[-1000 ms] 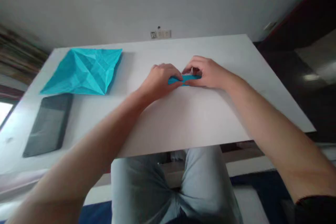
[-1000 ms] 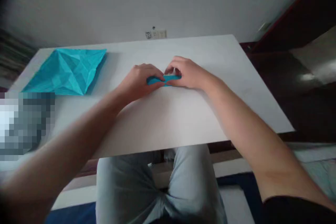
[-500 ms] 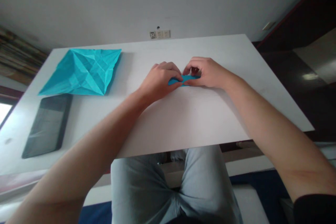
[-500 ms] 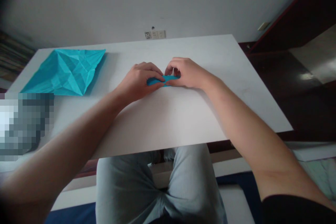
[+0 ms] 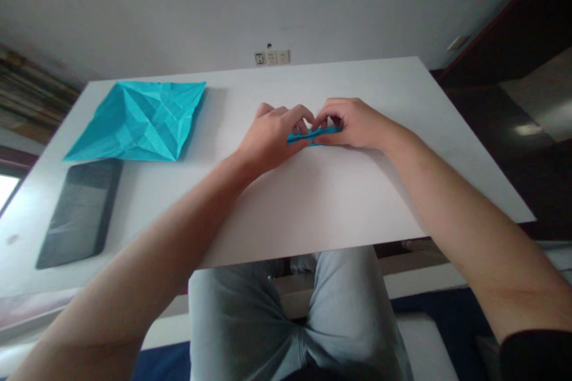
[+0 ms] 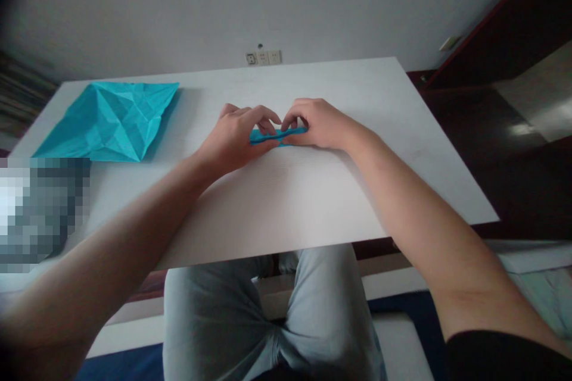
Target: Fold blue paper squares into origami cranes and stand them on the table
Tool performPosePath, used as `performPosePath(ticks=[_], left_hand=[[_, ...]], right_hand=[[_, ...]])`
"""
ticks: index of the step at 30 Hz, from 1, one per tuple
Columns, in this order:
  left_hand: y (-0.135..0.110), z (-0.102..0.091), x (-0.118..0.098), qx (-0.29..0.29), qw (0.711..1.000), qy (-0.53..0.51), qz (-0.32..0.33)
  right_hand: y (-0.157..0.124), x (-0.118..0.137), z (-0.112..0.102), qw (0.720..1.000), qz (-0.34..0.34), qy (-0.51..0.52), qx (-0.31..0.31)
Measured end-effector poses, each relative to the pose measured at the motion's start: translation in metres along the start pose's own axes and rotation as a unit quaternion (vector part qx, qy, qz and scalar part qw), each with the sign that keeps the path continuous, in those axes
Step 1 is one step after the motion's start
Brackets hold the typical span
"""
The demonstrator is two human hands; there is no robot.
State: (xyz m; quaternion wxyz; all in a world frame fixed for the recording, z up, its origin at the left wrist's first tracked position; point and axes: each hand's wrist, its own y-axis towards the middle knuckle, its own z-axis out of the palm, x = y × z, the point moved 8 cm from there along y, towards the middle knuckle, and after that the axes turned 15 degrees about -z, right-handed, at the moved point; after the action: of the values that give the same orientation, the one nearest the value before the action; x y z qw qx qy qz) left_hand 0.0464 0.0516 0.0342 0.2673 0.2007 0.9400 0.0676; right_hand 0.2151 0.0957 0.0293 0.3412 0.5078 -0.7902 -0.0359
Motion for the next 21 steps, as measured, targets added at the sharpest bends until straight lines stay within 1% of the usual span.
performPosePath(ticks=[5,9,13,16,19,21], left_hand=[[0.001,0.003,-0.001,0.012,1.0,-0.011,0.023],[0.0,0.001,-0.002,0.014,0.999,-0.022,0.036],[-0.003,-0.001,-0.007,0.041,0.997,-0.036,0.055],[-0.001,-0.002,0.0,0.044,0.998,-0.04,0.022],[0.003,-0.003,0.012,0.021,0.999,-0.037,-0.021],[0.004,-0.004,0.017,0.012,0.999,-0.035,-0.031]], right_hand=[[0.001,0.005,0.001,1.0,-0.005,0.014,0.018],[0.0,0.01,-0.001,0.999,-0.012,0.028,0.027],[-0.001,0.009,-0.001,0.999,-0.003,0.038,0.037],[-0.002,0.007,0.001,0.998,0.002,0.05,0.044],[-0.003,0.002,0.001,0.998,0.019,0.046,0.034],[-0.003,-0.001,0.0,0.999,0.027,0.03,0.028]])
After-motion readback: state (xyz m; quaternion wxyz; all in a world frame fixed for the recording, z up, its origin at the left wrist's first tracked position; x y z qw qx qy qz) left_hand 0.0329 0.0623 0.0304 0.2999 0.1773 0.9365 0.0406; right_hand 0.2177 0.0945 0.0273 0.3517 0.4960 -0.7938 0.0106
